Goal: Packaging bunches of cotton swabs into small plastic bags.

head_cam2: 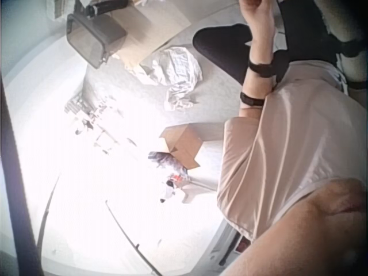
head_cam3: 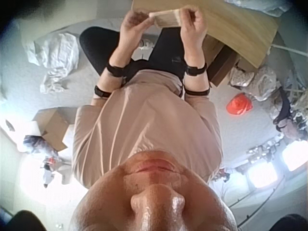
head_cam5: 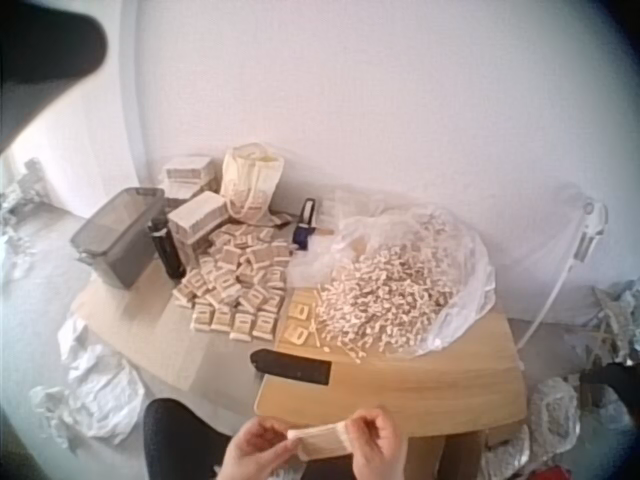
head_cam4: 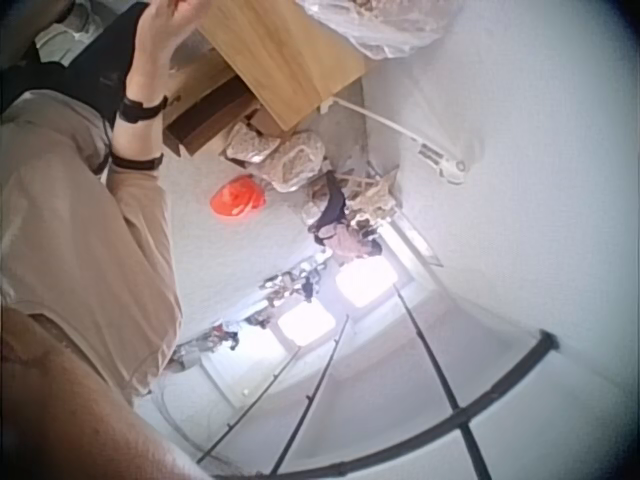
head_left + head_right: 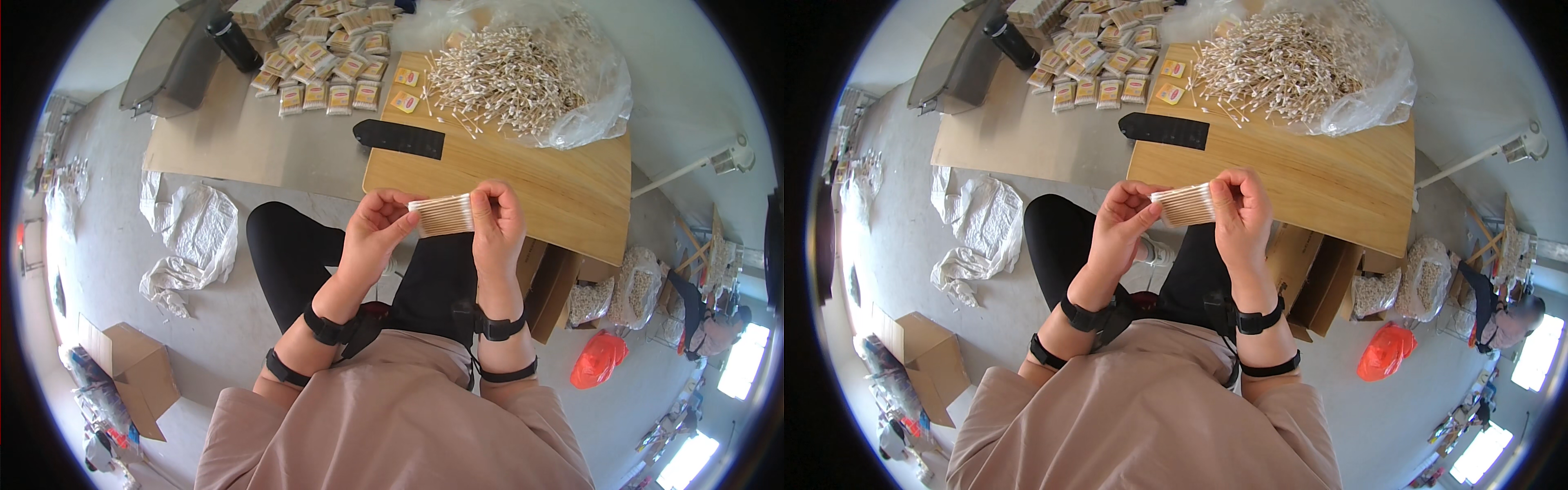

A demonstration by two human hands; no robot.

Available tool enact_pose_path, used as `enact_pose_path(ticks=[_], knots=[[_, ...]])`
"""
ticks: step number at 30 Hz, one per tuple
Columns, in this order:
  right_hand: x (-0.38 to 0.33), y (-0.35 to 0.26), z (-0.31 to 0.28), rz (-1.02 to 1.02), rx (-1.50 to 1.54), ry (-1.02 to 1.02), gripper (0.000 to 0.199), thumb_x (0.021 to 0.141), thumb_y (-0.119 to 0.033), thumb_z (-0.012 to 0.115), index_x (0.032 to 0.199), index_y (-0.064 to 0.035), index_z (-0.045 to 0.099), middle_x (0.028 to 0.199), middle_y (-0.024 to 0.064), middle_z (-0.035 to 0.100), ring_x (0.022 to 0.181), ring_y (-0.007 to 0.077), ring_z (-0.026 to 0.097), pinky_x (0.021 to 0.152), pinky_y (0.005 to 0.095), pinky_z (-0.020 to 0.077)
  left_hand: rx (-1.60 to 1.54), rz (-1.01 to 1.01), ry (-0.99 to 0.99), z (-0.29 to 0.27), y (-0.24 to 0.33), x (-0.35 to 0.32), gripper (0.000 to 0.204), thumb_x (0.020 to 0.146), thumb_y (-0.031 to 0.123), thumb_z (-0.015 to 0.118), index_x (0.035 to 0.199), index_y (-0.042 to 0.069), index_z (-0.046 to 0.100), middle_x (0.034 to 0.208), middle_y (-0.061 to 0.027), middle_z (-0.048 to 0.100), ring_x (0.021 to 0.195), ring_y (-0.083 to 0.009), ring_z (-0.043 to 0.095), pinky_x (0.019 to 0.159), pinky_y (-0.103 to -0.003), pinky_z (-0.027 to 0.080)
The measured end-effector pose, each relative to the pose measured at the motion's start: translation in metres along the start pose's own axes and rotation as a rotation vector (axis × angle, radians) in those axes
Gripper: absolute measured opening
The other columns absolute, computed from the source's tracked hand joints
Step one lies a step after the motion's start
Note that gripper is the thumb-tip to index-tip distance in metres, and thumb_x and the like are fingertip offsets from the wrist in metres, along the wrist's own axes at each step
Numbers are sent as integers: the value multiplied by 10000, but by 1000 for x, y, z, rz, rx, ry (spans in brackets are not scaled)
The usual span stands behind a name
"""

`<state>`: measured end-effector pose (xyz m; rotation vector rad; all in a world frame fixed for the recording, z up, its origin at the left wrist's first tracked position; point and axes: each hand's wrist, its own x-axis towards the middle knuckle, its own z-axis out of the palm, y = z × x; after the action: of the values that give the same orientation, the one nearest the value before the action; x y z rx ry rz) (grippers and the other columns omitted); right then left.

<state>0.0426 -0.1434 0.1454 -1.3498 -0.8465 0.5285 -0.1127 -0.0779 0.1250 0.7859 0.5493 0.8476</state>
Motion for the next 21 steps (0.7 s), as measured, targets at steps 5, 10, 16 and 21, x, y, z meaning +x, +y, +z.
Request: enact_pose_path(ticks=[5, 10, 16, 21], knots=[[-5, -7, 2, -70, -80, 16, 107, 933, -82, 611, 874, -24, 543, 830, 2, 529, 736, 78, 471, 665, 206, 402, -204, -157, -24, -4, -2, 2, 117, 929, 12, 571, 1038, 49, 550, 1109, -110, 640, 1013, -173, 614, 911, -311, 490], [-8, -14, 7, -252, -298, 43, 100, 921, -64, 607, 863, -25, 536, 813, 55, 539, 713, 155, 506, 652, 247, 420, -330, -190, -37, 0, 1, 1, 109, 929, 0, 547, 1027, 48, 554, 1113, -112, 630, 1039, -185, 602, 931, -329, 483], [-8, -14, 11, -228, -306, 64, 102, 921, -68, 608, 863, -26, 534, 808, 62, 538, 711, 168, 510, 650, 263, 425, -370, -218, -46, -7, -6, 0, 109, 931, -6, 539, 1024, 47, 559, 1088, -101, 630, 1025, -170, 603, 912, -304, 490], [-7, -11, 12, -210, -280, 60, 105, 924, -71, 606, 862, -27, 533, 806, 56, 530, 704, 156, 494, 644, 254, 418, -381, -197, -15, -3, -4, -1, 113, 936, -15, 537, 1033, 38, 558, 1068, -94, 635, 974, -145, 610, 865, -266, 502]])
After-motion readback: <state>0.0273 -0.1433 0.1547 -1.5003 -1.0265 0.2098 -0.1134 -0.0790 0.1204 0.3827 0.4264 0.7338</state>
